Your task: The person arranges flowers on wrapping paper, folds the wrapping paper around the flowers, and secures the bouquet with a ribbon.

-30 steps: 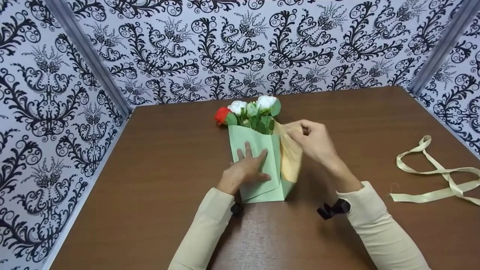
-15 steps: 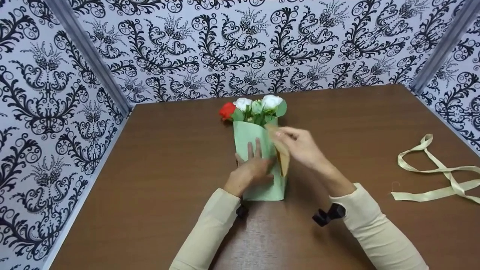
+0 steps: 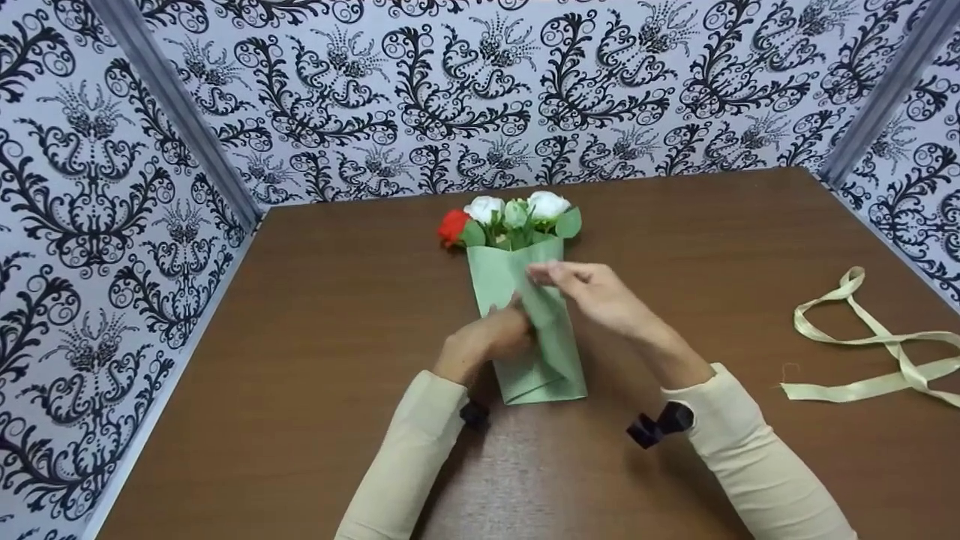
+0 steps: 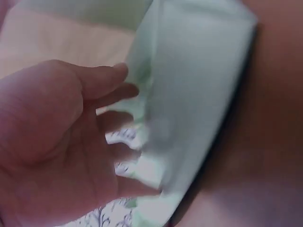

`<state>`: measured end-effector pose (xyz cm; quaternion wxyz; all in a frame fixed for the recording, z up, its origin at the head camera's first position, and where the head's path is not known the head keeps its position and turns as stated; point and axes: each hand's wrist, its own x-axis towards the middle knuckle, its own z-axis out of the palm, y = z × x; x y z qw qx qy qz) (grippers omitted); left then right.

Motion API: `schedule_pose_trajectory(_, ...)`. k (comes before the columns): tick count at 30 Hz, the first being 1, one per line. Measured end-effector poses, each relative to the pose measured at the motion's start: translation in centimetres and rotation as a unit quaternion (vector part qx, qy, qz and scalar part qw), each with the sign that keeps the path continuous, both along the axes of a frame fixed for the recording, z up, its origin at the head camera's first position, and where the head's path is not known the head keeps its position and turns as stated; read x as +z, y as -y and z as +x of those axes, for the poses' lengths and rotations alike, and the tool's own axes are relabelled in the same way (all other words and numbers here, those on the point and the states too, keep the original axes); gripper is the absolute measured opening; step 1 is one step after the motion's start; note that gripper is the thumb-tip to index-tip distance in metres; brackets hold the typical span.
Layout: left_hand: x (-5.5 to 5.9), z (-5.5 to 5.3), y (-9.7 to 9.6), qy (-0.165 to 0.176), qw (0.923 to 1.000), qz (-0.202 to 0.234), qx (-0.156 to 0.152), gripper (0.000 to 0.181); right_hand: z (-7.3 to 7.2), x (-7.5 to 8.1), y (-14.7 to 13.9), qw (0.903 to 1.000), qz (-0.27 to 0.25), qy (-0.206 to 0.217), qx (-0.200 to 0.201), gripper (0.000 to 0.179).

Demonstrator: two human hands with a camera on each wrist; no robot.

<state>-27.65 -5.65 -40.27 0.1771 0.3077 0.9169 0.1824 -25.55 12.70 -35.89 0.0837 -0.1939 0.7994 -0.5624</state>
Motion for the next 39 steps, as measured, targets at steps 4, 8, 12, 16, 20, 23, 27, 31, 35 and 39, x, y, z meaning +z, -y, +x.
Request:
schedule_pose_trajectory(4,1.3,-0.8,2.4,-0.027,0.9962,0.079,-0.026,0.031,-0.1,-1.0,0.2,0.9986,0.031,0.009,0.042,0.043)
schedule_pose_trajectory(8,2.7,-1.1,4.9,-0.046,0.9975,0.043,0.031,0.022,0.4,-2.0,1.4,0.9933,0.096,0.012,0.064,0.041)
schedule_pose_trajectory(12,3.6,-1.2,6.6,-0.024,0.9932,0.028,0.110,0.029,1.1,-3.1,2.8,0.9828,0.163,-0.013,0.087,0.042)
schedule_pose_trajectory(16,3.6,-1.3,6.9,0.012,0.9861,0.055,0.156,0.036,1.5,-3.9,3.4,0.9717,0.194,-0.036,0.130,0.043)
schedule_pose_trajectory(20,2.7,-1.6,6.5,0.024,0.9807,0.064,0.183,0.026,1.3,-3.8,3.1,0.9736,0.186,-0.061,0.118,0.037)
schedule_pose_trajectory(23,2.3,-1.8,6.5,0.015,0.9780,0.067,0.197,0.023,0.6,-3.5,2.3,0.9786,0.175,-0.102,0.038,0.035)
schedule_pose_trajectory(27,2.5,-1.8,7.2,0.027,0.9782,0.050,0.199,0.023,-0.6,-4.0,0.8,0.9670,0.228,-0.114,0.007,0.052)
schedule_pose_trajectory(31,2.7,-1.7,7.9,0.044,0.9807,0.017,0.190,0.027,-1.3,-4.8,-0.6,0.9355,0.332,-0.068,0.101,0.066)
schedule_pose_trajectory(35,2.8,-1.6,8.0,0.058,0.9817,-0.016,0.180,0.026,-1.5,-5.0,-1.1,0.9249,0.351,-0.047,0.139,0.073)
schedule_pose_trajectory(39,2.8,-1.2,7.8,0.079,0.9789,-0.048,0.182,0.035,-1.7,-5.2,-1.3,0.9343,0.337,-0.049,0.107,0.076)
